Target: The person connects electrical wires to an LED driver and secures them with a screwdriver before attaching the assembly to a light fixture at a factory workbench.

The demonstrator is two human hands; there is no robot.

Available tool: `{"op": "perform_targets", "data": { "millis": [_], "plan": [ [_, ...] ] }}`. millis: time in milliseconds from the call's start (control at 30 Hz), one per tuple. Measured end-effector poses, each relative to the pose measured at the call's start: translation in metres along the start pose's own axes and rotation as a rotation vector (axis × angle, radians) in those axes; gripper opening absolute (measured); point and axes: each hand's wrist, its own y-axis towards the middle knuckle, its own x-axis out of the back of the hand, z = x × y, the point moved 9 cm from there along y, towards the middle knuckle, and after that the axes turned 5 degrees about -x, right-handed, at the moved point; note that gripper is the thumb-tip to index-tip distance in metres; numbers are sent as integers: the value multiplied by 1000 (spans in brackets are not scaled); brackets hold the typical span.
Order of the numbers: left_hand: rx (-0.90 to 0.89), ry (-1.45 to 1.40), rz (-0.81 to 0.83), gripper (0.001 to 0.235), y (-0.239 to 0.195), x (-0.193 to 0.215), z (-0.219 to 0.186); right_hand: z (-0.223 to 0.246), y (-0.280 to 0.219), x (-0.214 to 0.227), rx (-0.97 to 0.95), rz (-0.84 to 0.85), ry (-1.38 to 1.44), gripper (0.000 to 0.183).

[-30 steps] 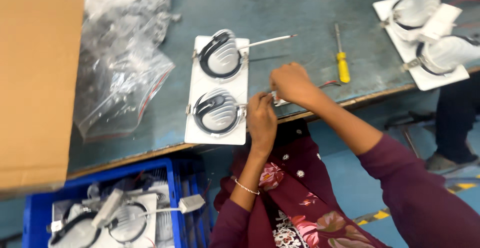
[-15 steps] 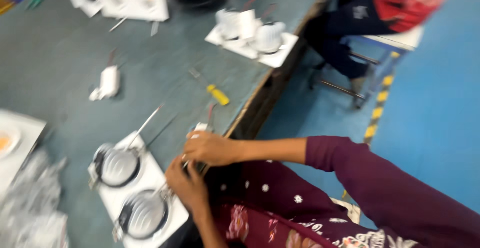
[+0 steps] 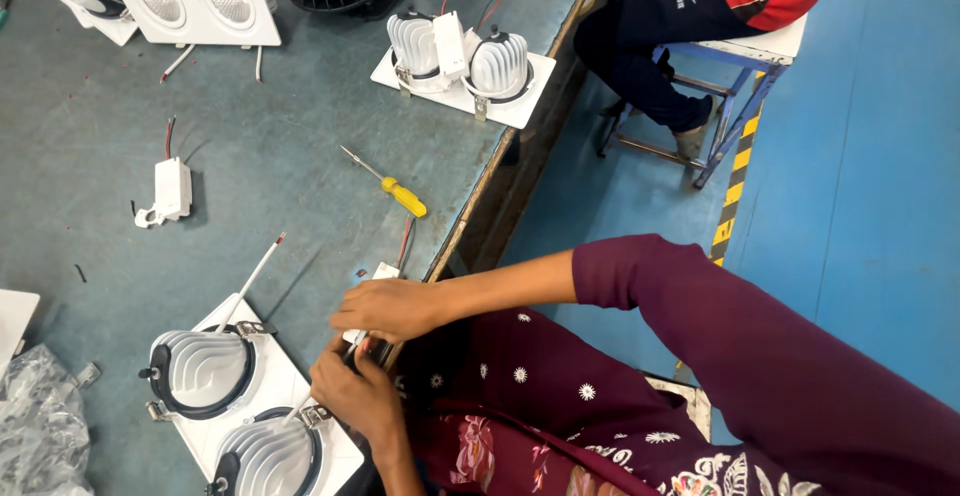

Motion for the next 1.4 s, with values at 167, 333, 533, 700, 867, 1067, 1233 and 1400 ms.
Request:
{"op": "perform_targets", "data": {
  "millis": [167,333,533,700,867,1067,1233,1400],
  "plan": [
    [10,9,4,25,3,-2,-1,-5,-2,-4,-49,-10,65,31],
    [29,-66,71,22,9,1,-3,-6,-3,-3,-3,-30,120,38],
    [37,-185,129,30,11,6,-8,-13,-1,-13,18,85,94,43],
    [12,-159,105,32,11,9,-11,-13,-3,-11,73,95,135,43],
    [7,-46,44,33,4,7,-13,-2,-14,1,86,-27,62,43],
    [92,-13,7,33,-1,-1,-6,-3,-12,-4,4,-4,4,40],
    [48,-67,53,36,3,-1,2,0,-10,3,9,-48,30,42],
    [21,-129,36,35,1,5,-3,11,-22,9,0,-140,-40,35]
  ]
}}
